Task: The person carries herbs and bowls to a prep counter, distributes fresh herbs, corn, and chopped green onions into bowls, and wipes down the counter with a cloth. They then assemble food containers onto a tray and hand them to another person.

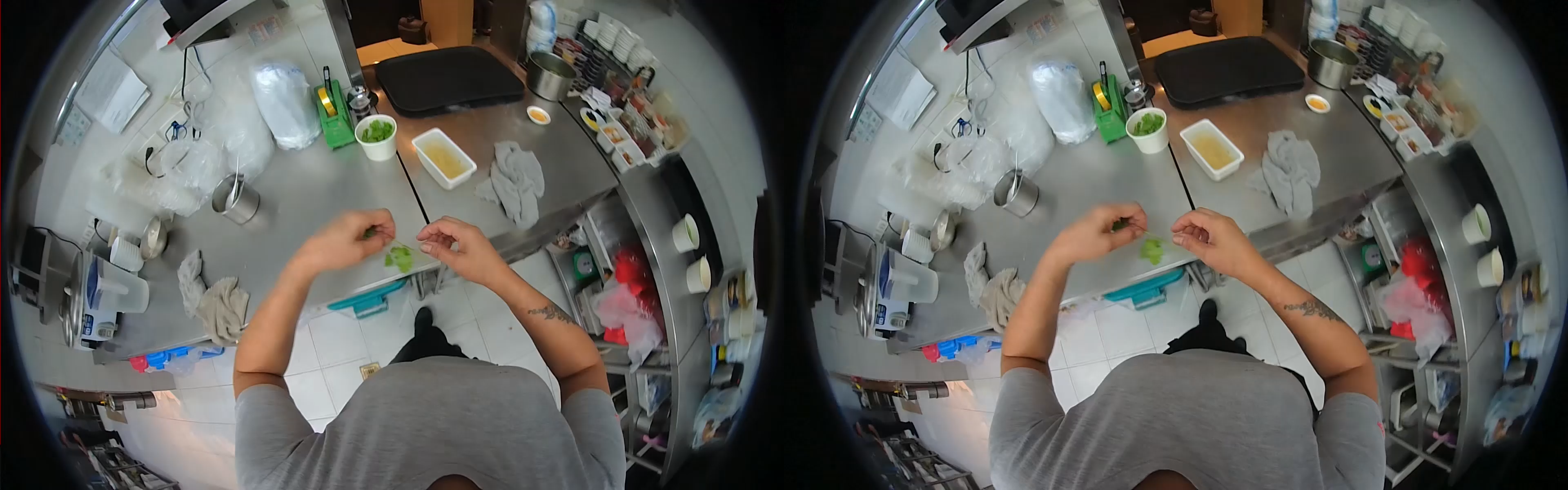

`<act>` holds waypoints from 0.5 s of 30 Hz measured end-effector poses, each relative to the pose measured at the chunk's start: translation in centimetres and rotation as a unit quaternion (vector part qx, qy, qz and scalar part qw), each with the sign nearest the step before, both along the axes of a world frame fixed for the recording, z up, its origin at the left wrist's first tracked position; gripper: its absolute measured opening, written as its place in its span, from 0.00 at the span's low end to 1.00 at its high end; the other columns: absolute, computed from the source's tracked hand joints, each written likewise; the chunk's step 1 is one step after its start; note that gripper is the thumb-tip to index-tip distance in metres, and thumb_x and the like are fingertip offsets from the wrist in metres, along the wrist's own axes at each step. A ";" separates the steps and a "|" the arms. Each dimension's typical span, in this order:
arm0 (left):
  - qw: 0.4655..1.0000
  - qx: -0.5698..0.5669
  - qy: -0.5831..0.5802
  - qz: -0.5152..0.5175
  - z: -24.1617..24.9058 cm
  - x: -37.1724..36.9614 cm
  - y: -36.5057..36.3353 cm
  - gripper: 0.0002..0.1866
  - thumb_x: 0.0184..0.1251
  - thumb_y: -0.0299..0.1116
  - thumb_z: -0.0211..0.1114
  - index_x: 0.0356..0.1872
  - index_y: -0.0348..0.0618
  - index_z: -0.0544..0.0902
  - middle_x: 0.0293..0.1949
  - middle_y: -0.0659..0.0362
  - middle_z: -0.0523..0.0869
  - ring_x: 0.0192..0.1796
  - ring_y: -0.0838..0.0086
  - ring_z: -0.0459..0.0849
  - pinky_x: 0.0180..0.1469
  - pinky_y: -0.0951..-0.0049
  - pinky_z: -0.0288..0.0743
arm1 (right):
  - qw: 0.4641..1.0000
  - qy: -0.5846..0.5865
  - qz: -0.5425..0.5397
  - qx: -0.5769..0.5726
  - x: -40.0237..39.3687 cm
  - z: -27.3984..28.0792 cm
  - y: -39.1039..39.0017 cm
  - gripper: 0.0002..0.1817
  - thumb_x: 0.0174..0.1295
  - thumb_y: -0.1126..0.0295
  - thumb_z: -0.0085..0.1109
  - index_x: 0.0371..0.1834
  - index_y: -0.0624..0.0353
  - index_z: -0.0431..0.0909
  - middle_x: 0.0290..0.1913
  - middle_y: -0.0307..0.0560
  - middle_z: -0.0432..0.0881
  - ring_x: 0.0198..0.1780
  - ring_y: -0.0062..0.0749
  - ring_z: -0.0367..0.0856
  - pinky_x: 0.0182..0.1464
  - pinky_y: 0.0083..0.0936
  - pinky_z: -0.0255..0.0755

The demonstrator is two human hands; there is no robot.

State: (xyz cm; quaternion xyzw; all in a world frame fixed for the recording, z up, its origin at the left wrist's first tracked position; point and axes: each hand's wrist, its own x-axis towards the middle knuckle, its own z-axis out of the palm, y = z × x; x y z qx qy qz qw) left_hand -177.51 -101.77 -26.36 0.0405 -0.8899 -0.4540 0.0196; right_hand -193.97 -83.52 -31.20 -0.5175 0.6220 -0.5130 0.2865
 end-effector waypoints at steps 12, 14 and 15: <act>0.949 -0.313 -0.032 0.028 4.0 -12.6 -20.1 0.02 0.54 0.24 0.58 0.27 0.36 0.75 0.25 0.48 0.79 0.31 0.54 0.78 0.35 0.63 0.72 | 0.936 0.343 -0.074 0.014 -11.6 -0.7 -20.3 0.12 0.56 0.66 0.62 0.43 0.56 0.81 0.45 0.48 0.77 0.51 0.43 0.76 0.50 0.36 0.71; 0.937 -0.347 -0.026 0.022 2.3 -14.5 -22.1 0.03 0.54 0.24 0.58 0.29 0.36 0.77 0.27 0.47 0.80 0.34 0.53 0.80 0.37 0.59 0.73 | 0.892 0.444 -0.086 0.020 -12.2 -1.8 -24.4 0.19 0.53 0.63 0.65 0.48 0.54 0.80 0.53 0.49 0.74 0.53 0.45 0.75 0.52 0.39 0.71; 0.931 -0.364 -0.022 0.019 1.3 -15.3 -22.9 0.04 0.53 0.25 0.58 0.30 0.37 0.78 0.28 0.47 0.81 0.36 0.53 0.81 0.38 0.58 0.74 | 0.865 0.493 -0.091 0.021 -12.2 -2.4 -25.8 0.22 0.52 0.61 0.66 0.51 0.53 0.79 0.57 0.49 0.72 0.54 0.46 0.74 0.53 0.41 0.72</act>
